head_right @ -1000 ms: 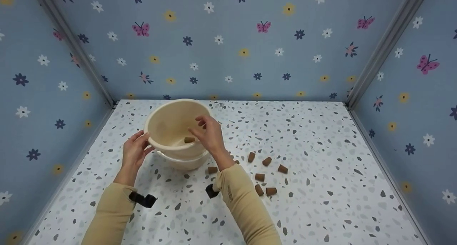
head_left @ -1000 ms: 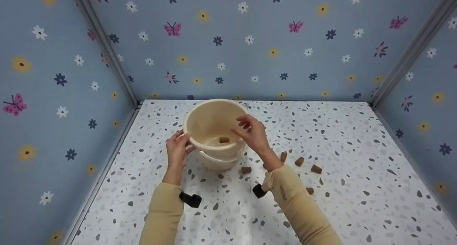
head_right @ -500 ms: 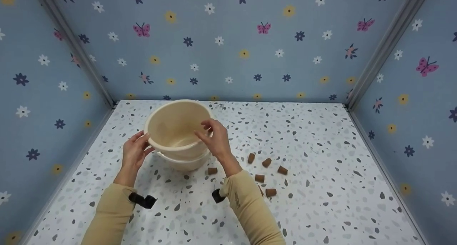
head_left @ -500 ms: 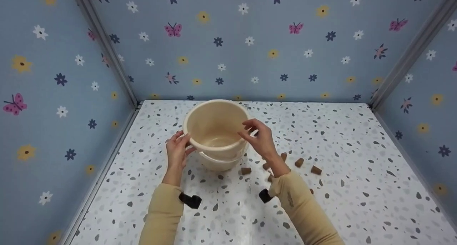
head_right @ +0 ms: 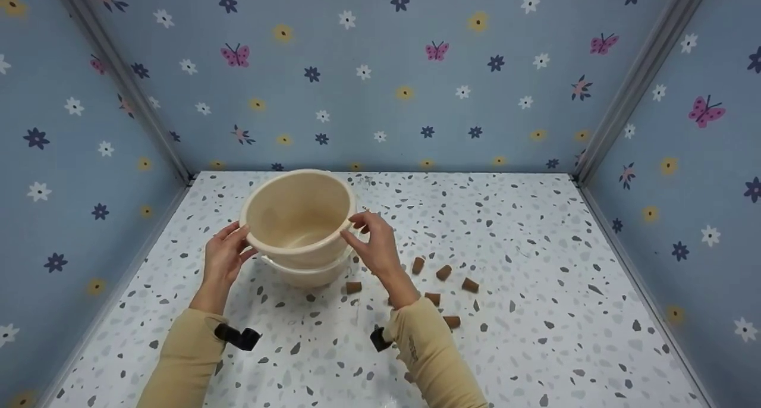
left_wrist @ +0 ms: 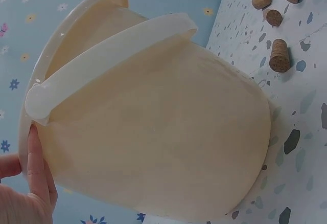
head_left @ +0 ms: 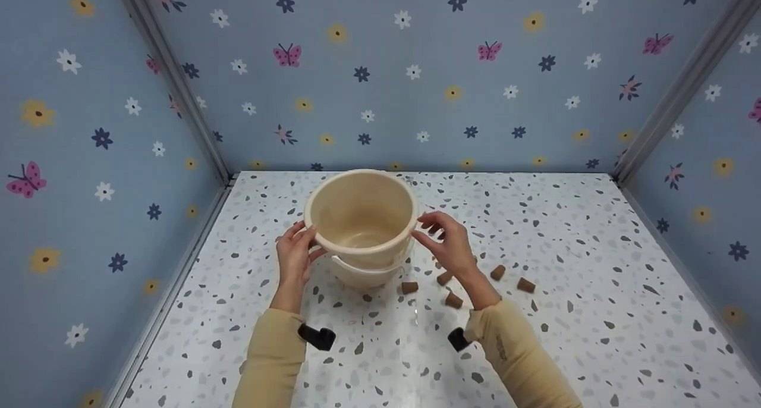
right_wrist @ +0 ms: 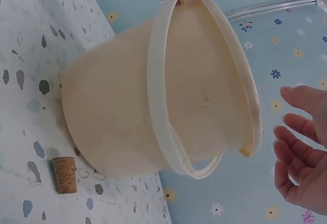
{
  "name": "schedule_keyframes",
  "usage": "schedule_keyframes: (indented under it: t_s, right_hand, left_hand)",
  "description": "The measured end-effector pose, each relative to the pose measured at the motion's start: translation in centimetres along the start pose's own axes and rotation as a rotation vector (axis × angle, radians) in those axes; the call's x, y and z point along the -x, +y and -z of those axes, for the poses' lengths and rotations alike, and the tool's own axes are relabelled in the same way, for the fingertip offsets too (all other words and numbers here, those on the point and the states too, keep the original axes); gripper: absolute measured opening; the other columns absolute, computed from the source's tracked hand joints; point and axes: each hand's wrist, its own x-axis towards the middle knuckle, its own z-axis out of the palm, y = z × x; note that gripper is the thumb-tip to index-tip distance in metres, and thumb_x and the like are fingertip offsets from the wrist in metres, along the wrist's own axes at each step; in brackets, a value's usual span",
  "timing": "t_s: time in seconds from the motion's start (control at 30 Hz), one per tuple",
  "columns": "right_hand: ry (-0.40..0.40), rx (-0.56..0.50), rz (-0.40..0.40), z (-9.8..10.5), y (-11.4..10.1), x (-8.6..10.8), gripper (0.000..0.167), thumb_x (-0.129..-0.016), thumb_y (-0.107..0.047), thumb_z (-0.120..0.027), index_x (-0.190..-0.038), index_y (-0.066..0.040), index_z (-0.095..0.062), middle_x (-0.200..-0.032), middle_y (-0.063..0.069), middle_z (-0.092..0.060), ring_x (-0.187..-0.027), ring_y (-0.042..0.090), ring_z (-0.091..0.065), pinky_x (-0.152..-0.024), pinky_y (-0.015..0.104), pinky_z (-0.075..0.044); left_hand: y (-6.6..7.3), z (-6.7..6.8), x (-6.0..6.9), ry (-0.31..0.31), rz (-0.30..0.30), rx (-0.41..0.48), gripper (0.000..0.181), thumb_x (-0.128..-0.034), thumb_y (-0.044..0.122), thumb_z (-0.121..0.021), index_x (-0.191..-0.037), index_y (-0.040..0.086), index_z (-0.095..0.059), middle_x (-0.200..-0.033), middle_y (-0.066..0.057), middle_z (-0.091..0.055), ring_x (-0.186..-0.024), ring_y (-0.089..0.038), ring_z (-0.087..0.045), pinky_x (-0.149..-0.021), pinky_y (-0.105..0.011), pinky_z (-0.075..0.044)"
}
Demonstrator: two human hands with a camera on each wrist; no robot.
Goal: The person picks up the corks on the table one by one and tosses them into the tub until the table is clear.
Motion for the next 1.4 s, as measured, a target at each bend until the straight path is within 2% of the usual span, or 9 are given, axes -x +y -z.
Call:
schedule_keyframes:
  t_s: [0.2,0.37,0.47,0.7,0.73,0.8,1.0,1.1,1.4]
  right_hand:
    - [-0.005,0.003,-0.025,0.7,1.1,1.1,0.024,-0.078,-0.02,-0.069,-0.096,-0.005,-0.061,-0.088,0.008,-0.06,-0.077,0.026,-0.056,-0.062,0.038,-0.047]
    - [-0.017,0.003,-0.039,1.3,2.2,2.1,0.024,-0.078,-0.018,-0.069,-0.095,-0.002,-0.062,-0.087,0.011,-0.06,-0.076,0.027,-0.056,-0.061,0.037,-0.047]
    - [-0.023,0.023,-0.055,1.6,2.7,2.6,0.024,-0.078,-0.016,-0.069,-0.095,-0.001,-0.062,-0.086,0.01,-0.06,-0.075,0.024,-0.056,-0.062,0.037,-0.047]
    - [-0.058,0.071,-0.084,2.9,4.1,4.1,0.025,-0.079,-0.019,-0.068,-0.095,-0.001,-0.061,-0.086,0.008,-0.06,-0.075,0.017,-0.055,-0.062,0.037,-0.047]
    - [-0.063,0.075,-0.089,3.1,4.2,4.3,0.025,-0.079,-0.019,-0.068,-0.095,-0.002,-0.061,-0.086,0.009,-0.06,-0.074,0.017,-0.055,-0.062,0.035,-0.047]
    - [-0.068,0.088,-0.09,3.6,4.6,4.8,0.024,-0.078,-0.019,-0.069,-0.094,-0.002,-0.062,-0.085,0.008,-0.06,-0.072,0.016,-0.054,-0.06,0.032,-0.046]
    - [-0.088,0.135,-0.095,4.6,5.7,6.5,0.019,-0.078,-0.018,-0.069,-0.092,-0.007,-0.062,-0.082,0.005,-0.06,-0.071,0.015,-0.053,-0.059,0.035,-0.047]
    - [-0.106,0.153,-0.115,5.1,6.3,7.4,0.019,-0.078,-0.017,-0.069,-0.092,-0.007,-0.062,-0.084,0.005,-0.06,-0.075,0.017,-0.054,-0.063,0.041,-0.047]
    - [-0.115,0.187,-0.159,6.9,7.8,10.1,0.022,-0.075,-0.017,-0.071,-0.092,-0.006,-0.062,-0.084,0.005,-0.059,-0.075,0.022,-0.056,-0.063,0.042,-0.048]
  left_hand:
    - [1.4,-0.4,1.7,-0.003,0.003,0.012,0.044,-0.0822,0.015,-0.064,-0.121,0.003,-0.047,-0.106,-0.016,-0.057,-0.084,-0.026,-0.06,-0.065,-0.034,-0.054]
    - [4.3,-1.7,5.1,0.022,0.03,-0.032,0.039,-0.0873,0.01,-0.056,-0.123,0.001,-0.043,-0.117,-0.021,-0.05,-0.082,-0.021,-0.06,-0.067,-0.031,-0.053]
    - [4.8,-1.9,5.4,0.027,0.057,-0.034,0.039,-0.0877,0.009,-0.054,-0.124,0.002,-0.042,-0.119,-0.021,-0.05,-0.08,-0.018,-0.059,-0.068,-0.032,-0.053]
    - [-0.2,0.4,-0.5,-0.018,0.016,0.03,0.046,-0.0811,0.017,-0.065,-0.121,0.005,-0.047,-0.104,-0.013,-0.059,-0.085,-0.024,-0.06,-0.063,-0.032,-0.054]
    - [0.5,0.0,0.2,0.001,0.024,0.003,0.046,-0.0812,0.017,-0.065,-0.121,0.004,-0.046,-0.104,-0.014,-0.058,-0.087,-0.025,-0.06,-0.065,-0.033,-0.054]
    - [-0.1,0.3,-0.5,-0.003,0.016,0.008,0.048,-0.08,0.019,-0.067,-0.121,0.004,-0.047,-0.101,-0.013,-0.059,-0.084,-0.024,-0.06,-0.064,-0.034,-0.054]
    - [2.7,-1.2,3.5,0.001,-0.011,-0.014,0.042,-0.0831,0.009,-0.061,-0.12,-0.001,-0.045,-0.107,-0.019,-0.056,-0.09,-0.031,-0.058,-0.065,-0.033,-0.054]
    - [3.2,-1.4,3.9,0.009,-0.002,-0.021,0.04,-0.084,0.008,-0.059,-0.12,-0.001,-0.045,-0.109,-0.02,-0.055,-0.092,-0.032,-0.057,-0.067,-0.034,-0.053]
    - [-1.7,0.9,-1.9,-0.015,-0.013,0.02,0.046,-0.0801,0.019,-0.067,-0.121,0.007,-0.048,-0.106,-0.013,-0.059,-0.086,-0.026,-0.061,-0.064,-0.036,-0.054]
